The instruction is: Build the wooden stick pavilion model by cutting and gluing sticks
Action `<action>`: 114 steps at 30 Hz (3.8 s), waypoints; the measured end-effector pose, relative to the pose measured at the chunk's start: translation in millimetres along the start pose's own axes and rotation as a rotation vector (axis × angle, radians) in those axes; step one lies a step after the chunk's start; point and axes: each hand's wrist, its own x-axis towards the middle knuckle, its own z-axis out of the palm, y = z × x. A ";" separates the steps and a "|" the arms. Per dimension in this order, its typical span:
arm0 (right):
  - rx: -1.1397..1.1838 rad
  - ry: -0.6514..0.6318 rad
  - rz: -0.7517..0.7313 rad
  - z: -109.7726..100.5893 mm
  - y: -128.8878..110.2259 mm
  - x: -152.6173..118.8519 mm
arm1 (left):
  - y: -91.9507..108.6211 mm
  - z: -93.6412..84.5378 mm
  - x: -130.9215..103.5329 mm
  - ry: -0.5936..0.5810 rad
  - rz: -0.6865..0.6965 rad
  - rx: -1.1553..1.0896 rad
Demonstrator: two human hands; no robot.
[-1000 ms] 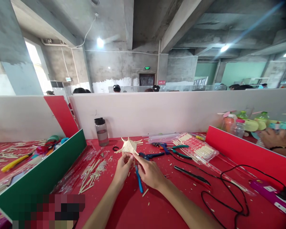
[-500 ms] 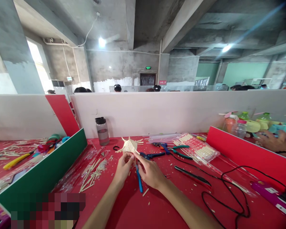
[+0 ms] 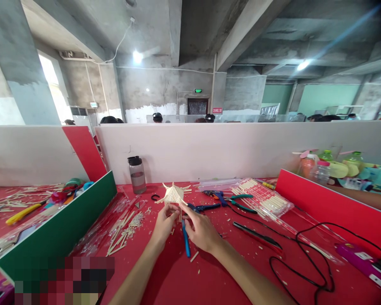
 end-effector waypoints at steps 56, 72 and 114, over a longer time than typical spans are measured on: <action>-0.045 -0.041 -0.051 -22.1 -0.7 -3.6 | 0.2 0.7 -13.7 -0.125 0.292 0.301; 0.597 0.009 0.140 -25.5 18.5 -0.4 | 9.5 1.2 -18.6 -0.175 0.450 0.616; 0.921 0.014 0.231 -24.0 24.5 4.2 | 11.1 4.0 -29.1 -0.230 0.640 0.778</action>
